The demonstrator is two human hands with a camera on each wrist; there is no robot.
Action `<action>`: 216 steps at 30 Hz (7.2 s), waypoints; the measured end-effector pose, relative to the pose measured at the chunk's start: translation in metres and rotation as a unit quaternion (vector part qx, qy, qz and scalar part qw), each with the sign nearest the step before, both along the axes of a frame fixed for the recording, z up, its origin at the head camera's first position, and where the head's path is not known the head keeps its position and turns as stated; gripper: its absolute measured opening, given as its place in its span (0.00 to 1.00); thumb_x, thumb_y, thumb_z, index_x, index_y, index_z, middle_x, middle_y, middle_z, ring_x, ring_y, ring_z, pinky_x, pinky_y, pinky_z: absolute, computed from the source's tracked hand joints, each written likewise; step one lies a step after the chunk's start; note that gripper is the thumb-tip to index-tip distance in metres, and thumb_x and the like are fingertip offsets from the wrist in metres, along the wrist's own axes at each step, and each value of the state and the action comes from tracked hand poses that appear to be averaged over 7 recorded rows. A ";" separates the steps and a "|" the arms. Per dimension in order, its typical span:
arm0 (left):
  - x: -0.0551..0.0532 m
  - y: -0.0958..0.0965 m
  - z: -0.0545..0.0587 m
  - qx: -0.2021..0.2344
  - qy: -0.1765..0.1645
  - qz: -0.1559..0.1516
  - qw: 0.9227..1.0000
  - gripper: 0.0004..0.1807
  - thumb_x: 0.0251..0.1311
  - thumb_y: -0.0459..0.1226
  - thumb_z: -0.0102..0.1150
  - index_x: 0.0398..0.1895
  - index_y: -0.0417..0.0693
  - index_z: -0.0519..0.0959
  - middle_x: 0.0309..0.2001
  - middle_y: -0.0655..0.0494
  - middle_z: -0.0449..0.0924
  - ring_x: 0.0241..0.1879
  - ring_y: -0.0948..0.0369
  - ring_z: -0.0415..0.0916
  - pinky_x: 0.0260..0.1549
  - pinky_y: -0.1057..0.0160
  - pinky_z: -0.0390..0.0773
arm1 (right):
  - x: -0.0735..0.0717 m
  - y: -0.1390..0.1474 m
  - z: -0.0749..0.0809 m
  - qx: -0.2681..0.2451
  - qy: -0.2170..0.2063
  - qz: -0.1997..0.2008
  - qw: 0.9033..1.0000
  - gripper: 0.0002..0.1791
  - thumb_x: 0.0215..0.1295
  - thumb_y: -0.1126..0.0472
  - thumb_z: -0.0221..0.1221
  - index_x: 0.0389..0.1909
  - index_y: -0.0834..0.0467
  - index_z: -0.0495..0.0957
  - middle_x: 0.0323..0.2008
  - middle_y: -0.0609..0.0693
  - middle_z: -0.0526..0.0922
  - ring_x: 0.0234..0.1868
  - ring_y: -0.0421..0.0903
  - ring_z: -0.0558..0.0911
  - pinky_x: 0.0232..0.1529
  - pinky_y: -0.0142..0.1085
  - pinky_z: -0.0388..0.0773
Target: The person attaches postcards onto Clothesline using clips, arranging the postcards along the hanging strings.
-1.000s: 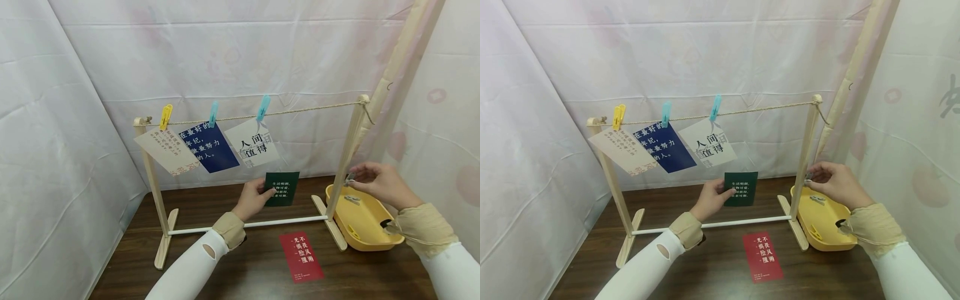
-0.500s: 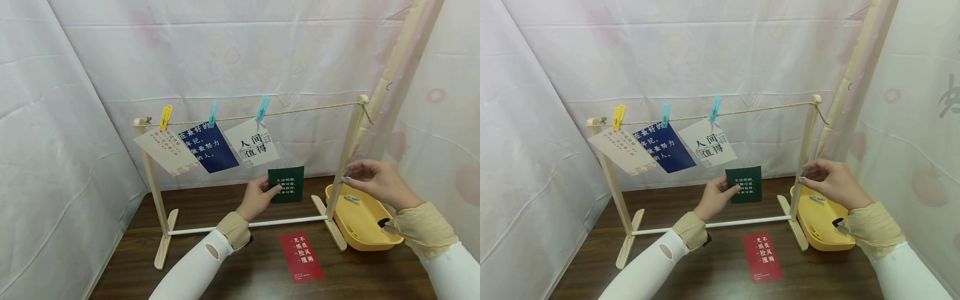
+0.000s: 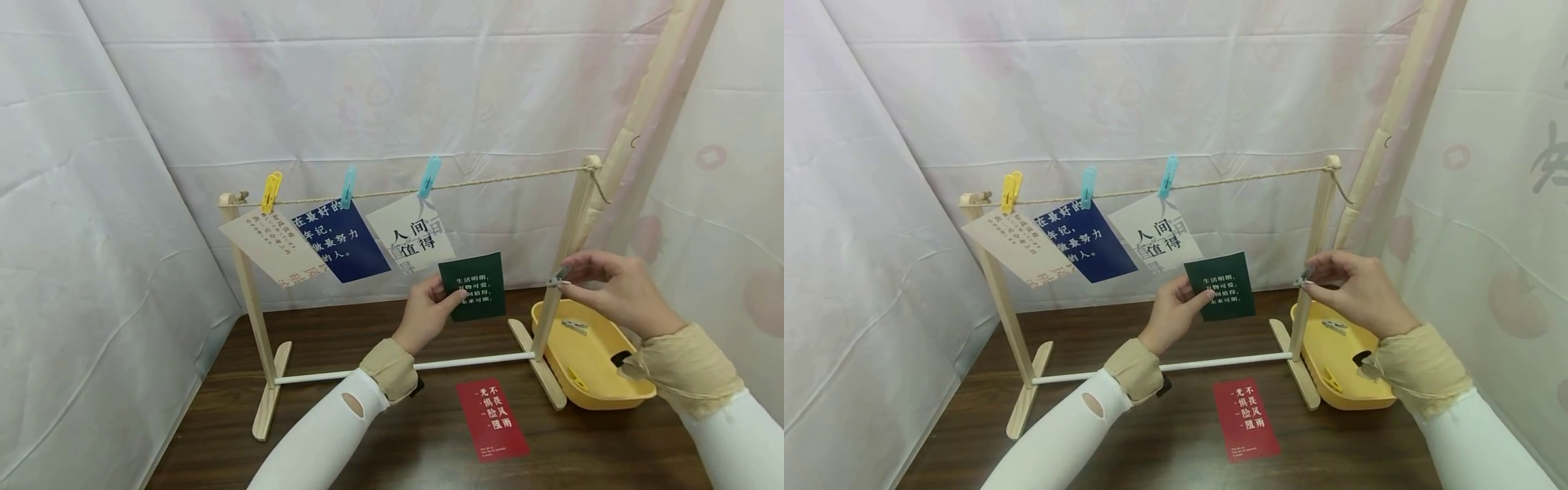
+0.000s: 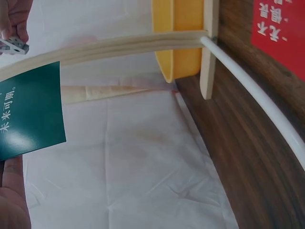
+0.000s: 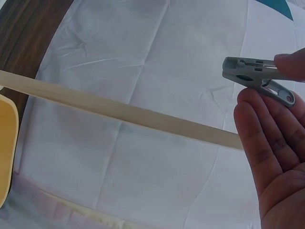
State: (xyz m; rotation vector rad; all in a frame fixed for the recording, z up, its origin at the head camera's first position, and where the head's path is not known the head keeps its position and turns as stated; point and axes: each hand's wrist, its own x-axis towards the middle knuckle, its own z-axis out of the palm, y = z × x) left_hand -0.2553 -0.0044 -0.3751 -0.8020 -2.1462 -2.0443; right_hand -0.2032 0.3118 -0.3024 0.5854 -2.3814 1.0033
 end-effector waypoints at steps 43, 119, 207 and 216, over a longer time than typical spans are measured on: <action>-0.019 0.019 0.054 0.064 0.011 0.021 0.998 0.17 0.73 0.28 0.66 0.63 0.33 0.83 0.56 0.34 0.89 0.58 0.45 0.89 0.54 0.60 0.89 | -0.007 -0.027 0.044 -0.038 0.097 0.006 0.995 0.23 0.48 0.88 0.74 0.46 0.70 0.87 0.39 0.24 0.86 0.37 0.19 0.85 0.43 0.14 0.79; -0.026 0.025 0.081 0.103 0.017 0.053 0.993 0.15 0.72 0.27 0.66 0.59 0.30 0.83 0.55 0.33 0.89 0.57 0.43 0.89 0.52 0.58 0.90 | -0.042 -0.084 0.152 -0.081 0.057 0.007 0.995 0.11 0.68 0.72 0.71 0.49 0.71 0.88 0.34 0.22 0.87 0.34 0.24 0.88 0.41 0.17 0.82; 0.005 0.001 -0.027 -0.088 -0.034 0.014 0.995 0.11 0.71 0.38 0.71 0.50 0.40 0.87 0.45 0.45 0.93 0.40 0.70 0.82 0.45 0.68 0.82 | -0.010 0.016 -0.016 -0.040 -0.051 -0.030 0.997 0.08 0.61 0.77 0.72 0.40 0.67 0.90 0.31 0.24 0.86 0.27 0.27 0.83 0.28 0.20 0.78; 0.016 -0.003 -0.049 -0.145 -0.045 -0.012 0.988 0.11 0.71 0.39 0.72 0.50 0.44 0.86 0.46 0.51 0.92 0.40 0.70 0.83 0.44 0.68 0.84 | -0.003 0.039 -0.040 0.003 -0.128 -0.054 0.990 0.04 0.68 0.70 0.71 0.42 0.66 0.89 0.29 0.29 0.87 0.28 0.31 0.83 0.31 0.23 0.79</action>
